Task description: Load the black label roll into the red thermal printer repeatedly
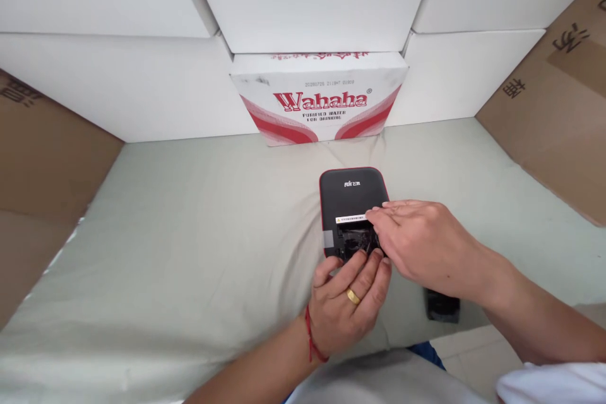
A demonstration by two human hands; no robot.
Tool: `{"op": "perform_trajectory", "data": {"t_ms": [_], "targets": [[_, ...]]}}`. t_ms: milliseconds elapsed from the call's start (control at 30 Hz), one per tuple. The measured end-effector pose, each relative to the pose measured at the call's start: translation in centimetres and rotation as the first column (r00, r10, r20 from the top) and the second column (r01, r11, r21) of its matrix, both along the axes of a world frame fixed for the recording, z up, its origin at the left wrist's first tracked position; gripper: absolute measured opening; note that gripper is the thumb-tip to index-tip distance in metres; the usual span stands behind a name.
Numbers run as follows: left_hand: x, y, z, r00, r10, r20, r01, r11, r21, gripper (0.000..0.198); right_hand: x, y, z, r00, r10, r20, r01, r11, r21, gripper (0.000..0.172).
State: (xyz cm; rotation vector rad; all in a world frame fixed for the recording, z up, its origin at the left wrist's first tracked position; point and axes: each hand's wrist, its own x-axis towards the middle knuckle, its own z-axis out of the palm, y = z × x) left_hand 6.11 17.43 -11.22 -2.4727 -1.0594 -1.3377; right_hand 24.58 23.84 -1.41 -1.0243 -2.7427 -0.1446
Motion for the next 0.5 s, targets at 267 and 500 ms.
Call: {"op": "perform_trajectory", "data": {"t_ms": [267, 500], "targets": [[-3.1, -0.9, 4.8, 0.928, 0.061, 0.367, 0.160, 0.825, -0.542, 0.047, 1.8, -3.0, -4.0, 0.910, 0.004, -0.415, -0.010, 1.000, -0.012, 0.043], [-8.2, 5.8, 1.8, 0.779, 0.127, 0.614, 0.490, 0.488, -0.722, 0.080, 3.0, -4.7, -5.4, 0.862, 0.101, -0.497, -0.141, 0.989, -0.044, 0.041]]}}
